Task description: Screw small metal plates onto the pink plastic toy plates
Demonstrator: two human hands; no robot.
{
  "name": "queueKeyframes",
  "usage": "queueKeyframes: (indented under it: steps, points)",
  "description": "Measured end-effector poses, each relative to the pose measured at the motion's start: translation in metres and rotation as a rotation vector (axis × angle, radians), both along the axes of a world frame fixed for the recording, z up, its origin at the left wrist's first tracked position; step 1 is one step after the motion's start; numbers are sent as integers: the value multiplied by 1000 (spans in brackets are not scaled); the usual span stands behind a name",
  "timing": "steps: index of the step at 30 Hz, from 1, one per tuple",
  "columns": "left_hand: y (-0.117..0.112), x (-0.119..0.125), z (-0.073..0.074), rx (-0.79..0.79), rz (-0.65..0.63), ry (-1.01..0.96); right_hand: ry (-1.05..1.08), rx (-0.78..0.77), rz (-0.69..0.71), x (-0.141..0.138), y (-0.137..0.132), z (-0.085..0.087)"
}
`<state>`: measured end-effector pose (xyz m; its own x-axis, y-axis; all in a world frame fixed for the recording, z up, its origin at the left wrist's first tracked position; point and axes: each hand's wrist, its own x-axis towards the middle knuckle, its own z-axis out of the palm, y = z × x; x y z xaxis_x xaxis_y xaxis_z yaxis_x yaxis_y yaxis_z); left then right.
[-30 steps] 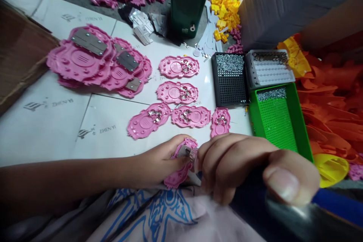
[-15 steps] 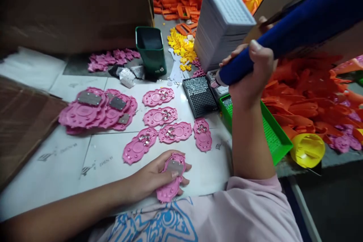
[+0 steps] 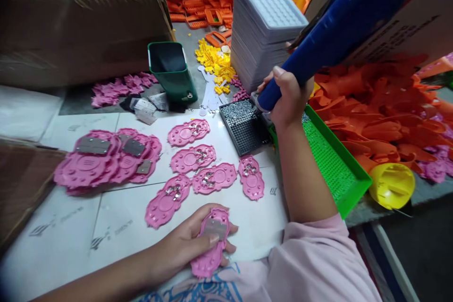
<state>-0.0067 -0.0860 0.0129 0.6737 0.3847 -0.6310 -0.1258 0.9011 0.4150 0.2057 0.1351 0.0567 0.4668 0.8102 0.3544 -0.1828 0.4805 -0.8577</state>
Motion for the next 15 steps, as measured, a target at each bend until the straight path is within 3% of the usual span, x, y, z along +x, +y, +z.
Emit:
queueKeyframes:
  steps: [15]
  points:
    - [4, 5, 8, -67, 9, 50, -11, -22, 7, 0, -3, 3]
